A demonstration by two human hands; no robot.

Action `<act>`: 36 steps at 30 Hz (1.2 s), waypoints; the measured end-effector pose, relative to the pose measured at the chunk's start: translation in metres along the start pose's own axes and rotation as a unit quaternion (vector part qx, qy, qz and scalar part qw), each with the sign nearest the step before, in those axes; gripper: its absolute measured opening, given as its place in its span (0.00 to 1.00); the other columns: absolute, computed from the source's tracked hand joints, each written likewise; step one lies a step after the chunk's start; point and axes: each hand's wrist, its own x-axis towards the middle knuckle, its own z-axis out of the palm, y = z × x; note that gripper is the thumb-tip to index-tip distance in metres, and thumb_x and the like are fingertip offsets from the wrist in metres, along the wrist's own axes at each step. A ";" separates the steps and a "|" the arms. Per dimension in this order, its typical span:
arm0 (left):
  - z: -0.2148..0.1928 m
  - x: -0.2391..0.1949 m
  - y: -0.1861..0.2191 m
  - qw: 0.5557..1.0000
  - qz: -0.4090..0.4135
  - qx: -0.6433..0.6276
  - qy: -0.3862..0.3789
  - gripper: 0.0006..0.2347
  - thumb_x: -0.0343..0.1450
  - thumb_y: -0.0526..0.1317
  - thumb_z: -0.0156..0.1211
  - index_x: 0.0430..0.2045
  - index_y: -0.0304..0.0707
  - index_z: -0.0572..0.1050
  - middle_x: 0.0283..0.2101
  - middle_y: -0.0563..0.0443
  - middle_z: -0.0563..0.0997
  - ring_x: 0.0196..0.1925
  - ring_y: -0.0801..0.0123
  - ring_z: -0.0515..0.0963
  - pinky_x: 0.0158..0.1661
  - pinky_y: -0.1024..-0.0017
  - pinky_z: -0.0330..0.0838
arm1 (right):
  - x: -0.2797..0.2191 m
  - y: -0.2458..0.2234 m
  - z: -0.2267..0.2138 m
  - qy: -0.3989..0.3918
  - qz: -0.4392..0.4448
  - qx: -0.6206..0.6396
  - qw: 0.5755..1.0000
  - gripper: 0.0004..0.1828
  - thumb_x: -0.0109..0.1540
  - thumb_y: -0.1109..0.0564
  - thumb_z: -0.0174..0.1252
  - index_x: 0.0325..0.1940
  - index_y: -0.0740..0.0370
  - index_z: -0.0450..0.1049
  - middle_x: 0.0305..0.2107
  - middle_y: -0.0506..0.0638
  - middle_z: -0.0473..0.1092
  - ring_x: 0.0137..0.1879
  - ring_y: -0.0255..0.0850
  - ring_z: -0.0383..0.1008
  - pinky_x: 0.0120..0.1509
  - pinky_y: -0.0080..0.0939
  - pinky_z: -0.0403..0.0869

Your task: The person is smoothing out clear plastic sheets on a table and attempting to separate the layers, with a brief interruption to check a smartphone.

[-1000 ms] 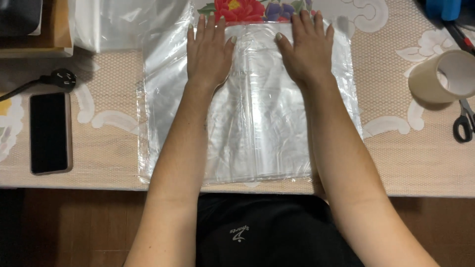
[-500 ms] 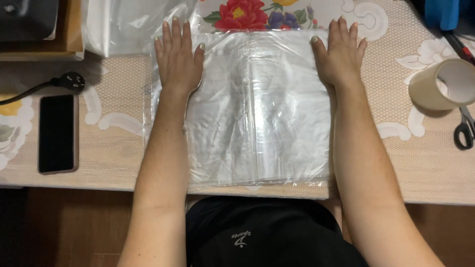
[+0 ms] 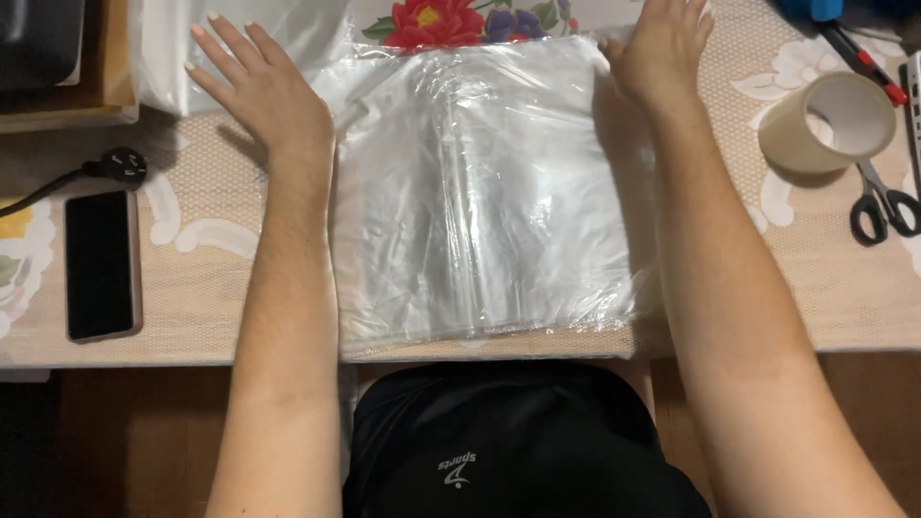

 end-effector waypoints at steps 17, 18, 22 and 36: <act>-0.025 0.072 0.058 0.985 0.119 -0.128 -0.002 0.33 0.71 0.60 0.64 0.58 0.33 0.62 0.55 0.38 0.70 0.53 0.46 0.74 0.42 0.49 0.72 | -0.117 0.095 -0.054 0.001 -0.194 0.240 0.951 0.13 0.66 0.72 0.59 0.55 0.73 0.76 0.51 0.64 0.74 0.60 0.52 0.73 0.71 0.51 0.70; -0.028 0.085 0.067 0.991 0.054 -0.090 -0.081 0.44 0.69 0.68 0.63 0.66 0.31 0.53 0.61 0.35 0.67 0.56 0.45 0.75 0.39 0.49 0.79 | -0.114 0.104 -0.042 0.054 -0.186 0.260 0.946 0.08 0.69 0.72 0.61 0.53 0.74 0.77 0.48 0.64 0.75 0.58 0.52 0.74 0.69 0.49 0.73; -0.039 0.098 0.087 0.975 0.028 -0.018 -0.218 0.44 0.69 0.66 0.51 0.71 0.31 0.44 0.48 0.43 0.80 0.46 0.47 0.82 0.40 0.54 0.80 | -0.114 0.113 -0.039 0.079 -0.215 0.217 0.949 0.07 0.67 0.73 0.62 0.50 0.75 0.78 0.45 0.64 0.76 0.54 0.53 0.76 0.66 0.49 0.75; 0.008 0.176 0.075 0.957 0.193 0.136 -0.170 0.14 0.70 0.30 0.58 0.50 0.30 0.78 0.49 0.42 0.80 0.43 0.43 0.84 0.27 0.53 0.87 | -0.112 0.118 -0.037 0.052 -0.119 0.200 0.971 0.07 0.69 0.73 0.60 0.49 0.71 0.80 0.43 0.59 0.77 0.51 0.47 0.76 0.62 0.44 0.76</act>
